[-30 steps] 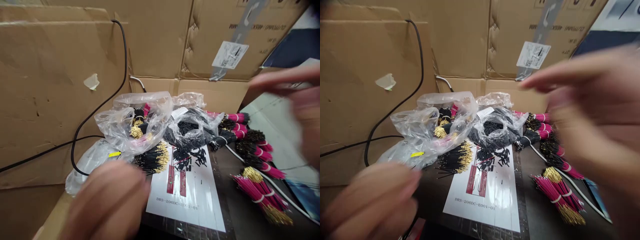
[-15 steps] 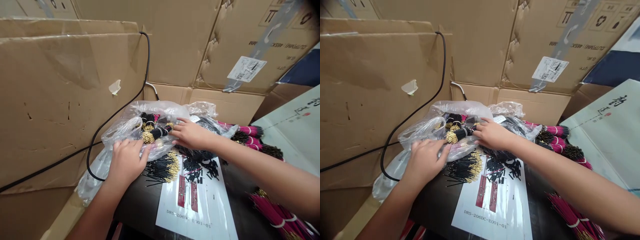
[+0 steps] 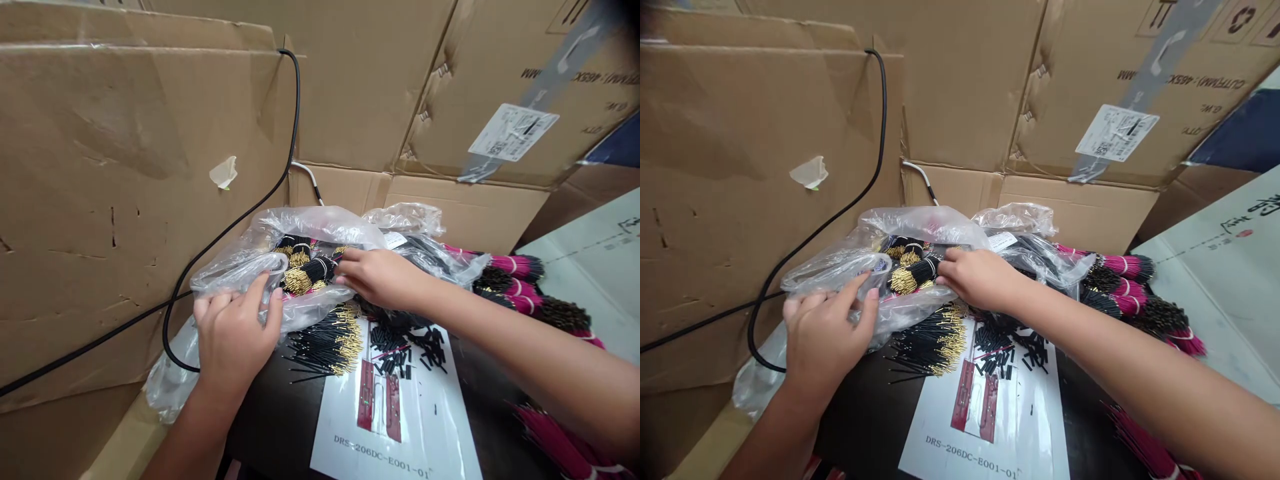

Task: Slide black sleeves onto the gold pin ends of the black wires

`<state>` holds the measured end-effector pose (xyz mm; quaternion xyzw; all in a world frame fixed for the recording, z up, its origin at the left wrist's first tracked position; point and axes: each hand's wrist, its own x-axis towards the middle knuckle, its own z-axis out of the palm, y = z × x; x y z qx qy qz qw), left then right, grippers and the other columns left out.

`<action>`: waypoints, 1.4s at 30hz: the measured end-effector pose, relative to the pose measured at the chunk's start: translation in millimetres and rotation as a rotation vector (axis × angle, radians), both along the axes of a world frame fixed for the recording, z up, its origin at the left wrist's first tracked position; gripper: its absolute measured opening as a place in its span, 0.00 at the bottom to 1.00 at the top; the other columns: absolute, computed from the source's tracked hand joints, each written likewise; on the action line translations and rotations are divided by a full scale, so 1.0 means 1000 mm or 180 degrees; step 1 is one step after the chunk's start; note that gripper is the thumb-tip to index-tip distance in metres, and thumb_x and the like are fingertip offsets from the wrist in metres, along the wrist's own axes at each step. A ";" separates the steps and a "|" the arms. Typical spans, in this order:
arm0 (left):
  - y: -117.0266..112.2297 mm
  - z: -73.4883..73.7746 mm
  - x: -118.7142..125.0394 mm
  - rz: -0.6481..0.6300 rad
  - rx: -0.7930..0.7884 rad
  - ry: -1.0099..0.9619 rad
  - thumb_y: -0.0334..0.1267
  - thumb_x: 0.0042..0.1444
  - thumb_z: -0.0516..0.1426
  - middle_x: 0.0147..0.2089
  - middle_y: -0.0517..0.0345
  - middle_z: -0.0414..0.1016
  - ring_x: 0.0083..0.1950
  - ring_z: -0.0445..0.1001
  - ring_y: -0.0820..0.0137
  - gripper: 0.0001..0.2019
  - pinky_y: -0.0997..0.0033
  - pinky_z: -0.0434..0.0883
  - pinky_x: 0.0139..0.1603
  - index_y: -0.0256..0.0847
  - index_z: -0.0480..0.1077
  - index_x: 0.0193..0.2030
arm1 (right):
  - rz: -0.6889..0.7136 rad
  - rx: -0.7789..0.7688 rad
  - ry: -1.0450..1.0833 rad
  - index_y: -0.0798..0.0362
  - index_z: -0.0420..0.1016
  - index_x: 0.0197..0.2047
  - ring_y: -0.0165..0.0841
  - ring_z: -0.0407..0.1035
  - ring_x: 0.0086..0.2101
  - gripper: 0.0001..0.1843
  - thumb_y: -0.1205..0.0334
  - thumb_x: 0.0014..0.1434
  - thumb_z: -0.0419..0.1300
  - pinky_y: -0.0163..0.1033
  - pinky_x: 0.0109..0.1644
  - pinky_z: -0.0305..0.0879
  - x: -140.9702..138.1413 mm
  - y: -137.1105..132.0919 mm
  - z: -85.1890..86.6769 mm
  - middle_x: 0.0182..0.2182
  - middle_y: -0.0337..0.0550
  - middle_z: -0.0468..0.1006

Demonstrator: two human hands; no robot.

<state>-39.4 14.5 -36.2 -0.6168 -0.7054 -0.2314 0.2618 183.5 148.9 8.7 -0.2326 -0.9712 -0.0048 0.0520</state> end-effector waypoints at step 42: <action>-0.022 -0.004 0.009 -0.1260 0.0001 0.0039 0.40 0.57 0.55 0.23 0.62 0.70 0.39 0.70 0.65 0.10 0.51 0.49 0.53 0.42 0.73 0.28 | -0.0042 0.0083 0.0077 0.51 0.66 0.53 0.35 0.68 0.41 0.23 0.64 0.52 0.58 0.38 0.38 0.59 -0.042 0.055 0.004 0.46 0.45 0.72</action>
